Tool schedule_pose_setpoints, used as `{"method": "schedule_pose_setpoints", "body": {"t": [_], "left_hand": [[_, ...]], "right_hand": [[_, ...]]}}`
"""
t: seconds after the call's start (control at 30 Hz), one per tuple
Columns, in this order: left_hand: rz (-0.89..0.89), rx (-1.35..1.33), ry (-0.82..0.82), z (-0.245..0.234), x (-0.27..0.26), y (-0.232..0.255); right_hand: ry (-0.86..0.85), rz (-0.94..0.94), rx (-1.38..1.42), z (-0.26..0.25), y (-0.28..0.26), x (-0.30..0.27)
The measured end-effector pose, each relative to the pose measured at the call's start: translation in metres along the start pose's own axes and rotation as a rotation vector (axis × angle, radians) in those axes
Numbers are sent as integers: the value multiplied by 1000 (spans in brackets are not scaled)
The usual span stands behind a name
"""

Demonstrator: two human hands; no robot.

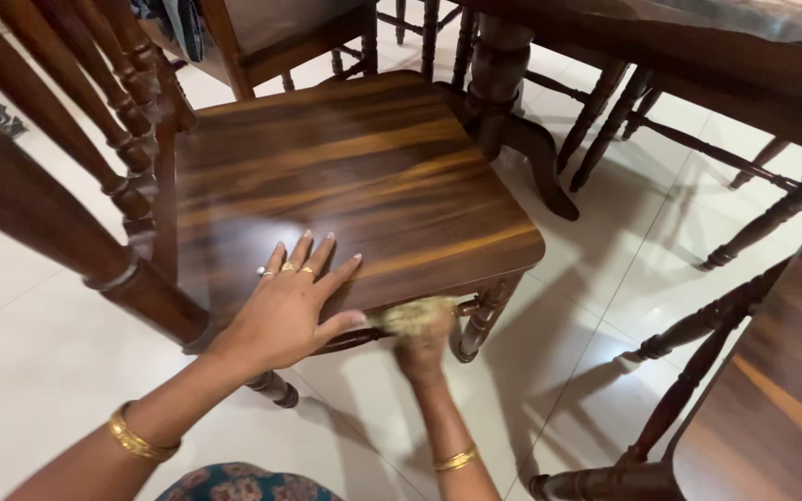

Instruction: The person wipes down wooden dining chairs with a cloth, cleaning the back slats, seat, legs, and rungs.

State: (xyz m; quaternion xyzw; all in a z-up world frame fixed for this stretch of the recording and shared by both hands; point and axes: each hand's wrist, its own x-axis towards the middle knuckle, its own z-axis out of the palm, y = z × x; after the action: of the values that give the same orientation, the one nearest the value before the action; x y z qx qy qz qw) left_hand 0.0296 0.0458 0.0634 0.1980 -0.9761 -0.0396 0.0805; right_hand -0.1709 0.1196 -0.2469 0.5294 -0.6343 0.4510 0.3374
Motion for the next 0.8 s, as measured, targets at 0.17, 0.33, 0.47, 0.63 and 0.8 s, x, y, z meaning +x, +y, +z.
{"method": "schedule_pose_setpoints", "body": {"t": [0.17, 0.33, 0.47, 0.63, 0.8], "left_hand": [[-24, 48, -58, 1, 5, 6], [-20, 70, -34, 4, 5, 5], [-39, 62, -33, 5, 6, 6], [-24, 49, -23, 4, 12, 12], [-98, 30, -87, 0, 21, 25]], "right_hand": [[281, 440, 76, -45, 39, 19], [228, 383, 78, 0, -43, 2], [246, 360, 150, 15, -60, 12], [529, 696, 360, -16, 4, 51], [556, 710, 295, -21, -20, 74]]}}
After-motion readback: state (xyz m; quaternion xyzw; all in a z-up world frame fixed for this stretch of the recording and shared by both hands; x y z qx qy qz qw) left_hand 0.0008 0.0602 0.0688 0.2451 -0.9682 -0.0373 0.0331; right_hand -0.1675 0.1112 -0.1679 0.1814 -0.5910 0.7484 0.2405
